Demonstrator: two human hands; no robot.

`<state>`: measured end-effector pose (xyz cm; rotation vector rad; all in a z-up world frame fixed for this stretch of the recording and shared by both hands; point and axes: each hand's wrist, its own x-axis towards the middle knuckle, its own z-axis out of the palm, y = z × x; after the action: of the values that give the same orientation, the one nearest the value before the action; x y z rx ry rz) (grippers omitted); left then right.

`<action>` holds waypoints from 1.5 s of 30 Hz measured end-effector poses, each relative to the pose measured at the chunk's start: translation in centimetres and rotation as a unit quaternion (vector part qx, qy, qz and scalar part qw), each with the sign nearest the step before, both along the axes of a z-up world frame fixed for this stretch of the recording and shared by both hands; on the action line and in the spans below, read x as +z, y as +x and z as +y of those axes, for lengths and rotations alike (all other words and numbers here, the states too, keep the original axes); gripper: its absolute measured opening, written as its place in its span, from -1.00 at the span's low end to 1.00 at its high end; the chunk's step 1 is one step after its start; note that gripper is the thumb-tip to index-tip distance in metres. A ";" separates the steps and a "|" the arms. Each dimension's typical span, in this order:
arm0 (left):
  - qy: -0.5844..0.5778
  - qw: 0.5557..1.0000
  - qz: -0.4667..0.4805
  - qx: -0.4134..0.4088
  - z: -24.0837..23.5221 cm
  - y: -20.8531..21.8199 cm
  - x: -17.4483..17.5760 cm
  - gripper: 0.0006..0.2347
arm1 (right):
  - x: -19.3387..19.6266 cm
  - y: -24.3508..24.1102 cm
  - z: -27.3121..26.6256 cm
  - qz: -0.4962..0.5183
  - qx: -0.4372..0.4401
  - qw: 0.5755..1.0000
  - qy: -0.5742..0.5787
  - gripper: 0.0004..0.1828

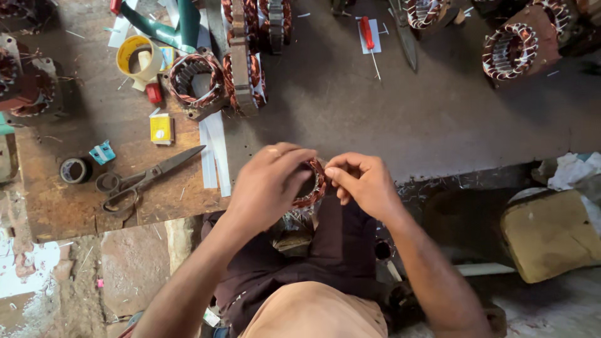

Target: The person winds copper wire into the slots of an electrical motor stator, using thin plastic strips to insulate and secure the coils by hand.

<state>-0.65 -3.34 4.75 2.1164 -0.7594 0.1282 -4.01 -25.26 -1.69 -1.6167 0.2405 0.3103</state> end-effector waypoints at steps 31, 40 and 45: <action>0.098 0.990 -0.009 -0.105 -1.9 3.1 -2.1 -0.84 | -1.0 -0.8 -1.1 -0.041 -0.063 0.994 -0.085 -0.73; -0.007 0.991 0.135 0.016 -0.4 2.1 0.5 -0.68 | -0.8 1.7 0.6 -0.146 -0.010 0.978 -0.147 -0.84; 0.104 0.991 -0.024 -0.077 -1.7 1.9 -1.5 -0.62 | -3.1 -0.6 -1.0 -0.116 -0.082 0.984 0.103 -0.88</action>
<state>1.24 -5.03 3.25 2.2459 -0.9998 0.0175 -4.61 -26.30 -4.80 -1.4033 0.1562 0.0172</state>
